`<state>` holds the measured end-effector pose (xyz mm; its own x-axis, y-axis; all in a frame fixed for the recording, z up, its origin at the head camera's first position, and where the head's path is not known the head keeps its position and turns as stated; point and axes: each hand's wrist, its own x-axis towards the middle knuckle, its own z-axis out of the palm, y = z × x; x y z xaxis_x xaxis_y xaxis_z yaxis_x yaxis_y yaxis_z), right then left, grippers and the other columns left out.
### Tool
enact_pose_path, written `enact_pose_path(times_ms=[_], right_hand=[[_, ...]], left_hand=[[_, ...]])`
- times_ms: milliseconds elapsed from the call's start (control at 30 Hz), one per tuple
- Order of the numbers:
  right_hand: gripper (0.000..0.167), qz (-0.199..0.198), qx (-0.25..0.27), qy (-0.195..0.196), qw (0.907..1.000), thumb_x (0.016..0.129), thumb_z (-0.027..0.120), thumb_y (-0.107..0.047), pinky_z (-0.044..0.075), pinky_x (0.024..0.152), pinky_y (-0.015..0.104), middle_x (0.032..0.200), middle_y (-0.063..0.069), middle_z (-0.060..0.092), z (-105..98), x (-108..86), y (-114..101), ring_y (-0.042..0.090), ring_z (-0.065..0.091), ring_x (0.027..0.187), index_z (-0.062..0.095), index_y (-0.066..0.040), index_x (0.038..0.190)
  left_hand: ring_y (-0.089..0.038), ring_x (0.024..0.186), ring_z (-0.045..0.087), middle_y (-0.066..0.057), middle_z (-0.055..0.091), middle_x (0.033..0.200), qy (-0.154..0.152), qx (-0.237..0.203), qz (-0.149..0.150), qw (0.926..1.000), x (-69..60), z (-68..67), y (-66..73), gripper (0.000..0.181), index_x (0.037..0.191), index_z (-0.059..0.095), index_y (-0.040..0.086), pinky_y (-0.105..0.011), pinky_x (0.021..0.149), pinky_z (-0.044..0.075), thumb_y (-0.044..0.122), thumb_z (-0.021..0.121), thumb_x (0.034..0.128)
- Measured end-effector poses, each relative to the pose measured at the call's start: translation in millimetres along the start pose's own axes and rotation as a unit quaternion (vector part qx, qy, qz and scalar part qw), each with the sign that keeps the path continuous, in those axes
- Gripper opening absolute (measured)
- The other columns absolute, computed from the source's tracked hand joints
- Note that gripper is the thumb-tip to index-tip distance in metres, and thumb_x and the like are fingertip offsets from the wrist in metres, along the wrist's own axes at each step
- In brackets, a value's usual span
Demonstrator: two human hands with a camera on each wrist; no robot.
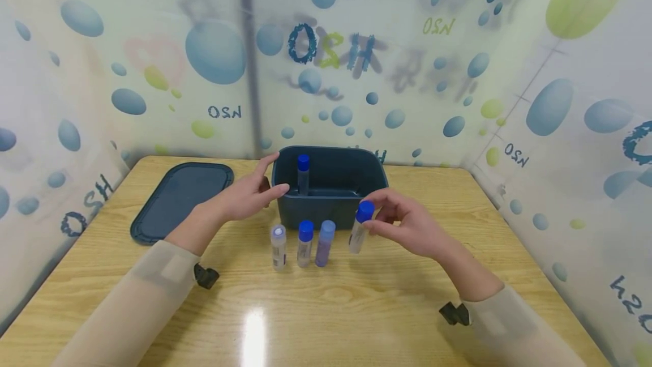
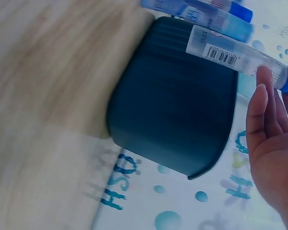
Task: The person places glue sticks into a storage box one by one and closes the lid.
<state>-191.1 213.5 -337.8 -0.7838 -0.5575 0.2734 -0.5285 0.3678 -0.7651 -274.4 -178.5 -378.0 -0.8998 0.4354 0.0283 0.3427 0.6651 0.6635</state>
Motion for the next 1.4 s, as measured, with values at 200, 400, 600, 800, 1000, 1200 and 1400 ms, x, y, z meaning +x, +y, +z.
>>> enact_pose_path(times_ms=[200,400,600,800,1000,1200,1400], right_hand=[[0.033,-0.027,0.017,0.033,0.9990,0.100,0.078,0.000,0.063,0.072,0.028,0.106,0.001,0.077,-9.7,3.6,-12.3,0.015,0.074,0.081,0.067,-0.004,0.131],[0.036,-0.043,0.034,0.076,0.9956,0.099,0.079,0.000,0.062,0.073,0.025,0.106,-0.006,0.077,-20.7,11.1,-22.3,0.017,0.073,0.082,0.066,0.001,0.133],[0.037,-0.072,0.049,0.098,0.9913,0.099,0.076,0.006,0.061,0.072,0.025,0.104,-0.007,0.072,-28.3,24.6,-28.9,0.017,0.072,0.079,0.063,0.005,0.134],[0.035,-0.078,0.052,0.122,0.9881,0.102,0.073,0.004,0.061,0.071,0.025,0.102,-0.007,0.072,-34.0,40.1,-33.1,0.018,0.072,0.080,0.063,0.005,0.135],[0.035,-0.054,0.033,0.139,0.9882,0.104,0.074,-0.006,0.060,0.072,0.026,0.103,-0.003,0.075,-40.5,57.5,-33.6,0.028,0.075,0.083,0.064,0.000,0.137],[0.036,-0.018,0.020,0.146,0.9890,0.106,0.073,-0.010,0.062,0.074,0.029,0.105,0.003,0.074,-43.3,77.6,-27.8,0.025,0.077,0.085,0.065,-0.005,0.140],[0.039,0.012,0.012,0.136,0.9906,0.107,0.073,-0.016,0.062,0.077,0.028,0.115,0.013,0.073,-40.0,96.8,-16.1,0.031,0.076,0.093,0.062,-0.006,0.144]], left_hand=[[-0.020,0.080,0.065,-0.014,0.071,0.097,-0.003,0.003,-0.006,1.0000,0.4,-0.6,0.2,0.096,0.177,-0.004,0.033,-0.039,0.076,0.054,0.069,0.052,0.1091],[-0.021,0.079,0.065,-0.014,0.071,0.096,-0.003,0.006,-0.006,1.0000,0.3,-1.3,1.2,0.096,0.177,-0.005,0.033,-0.039,0.076,0.053,0.069,0.052,0.1091],[-0.021,0.079,0.064,-0.012,0.070,0.095,-0.001,0.009,-0.006,0.9999,0.3,-1.6,1.4,0.096,0.177,-0.004,0.032,-0.038,0.075,0.053,0.068,0.053,0.1092],[-0.021,0.079,0.064,-0.013,0.070,0.096,-0.003,0.011,-0.009,0.9999,0.0,-2.2,2.2,0.096,0.177,-0.003,0.032,-0.038,0.075,0.053,0.069,0.053,0.1089],[-0.021,0.078,0.064,-0.012,0.070,0.096,-0.006,0.016,-0.014,0.9998,0.1,-3.3,3.2,0.097,0.178,-0.003,0.032,-0.038,0.074,0.052,0.070,0.052,0.1083],[-0.022,0.074,0.060,-0.007,0.065,0.091,-0.003,0.031,-0.017,0.9994,1.2,-4.0,3.2,0.097,0.178,-0.001,0.030,-0.038,0.070,0.049,0.072,0.051,0.1076],[-0.022,0.074,0.058,-0.007,0.064,0.091,-0.002,0.039,-0.017,0.9991,0.5,-4.7,4.0,0.098,0.178,0.000,0.028,-0.038,0.069,0.048,0.072,0.052,0.1074]])
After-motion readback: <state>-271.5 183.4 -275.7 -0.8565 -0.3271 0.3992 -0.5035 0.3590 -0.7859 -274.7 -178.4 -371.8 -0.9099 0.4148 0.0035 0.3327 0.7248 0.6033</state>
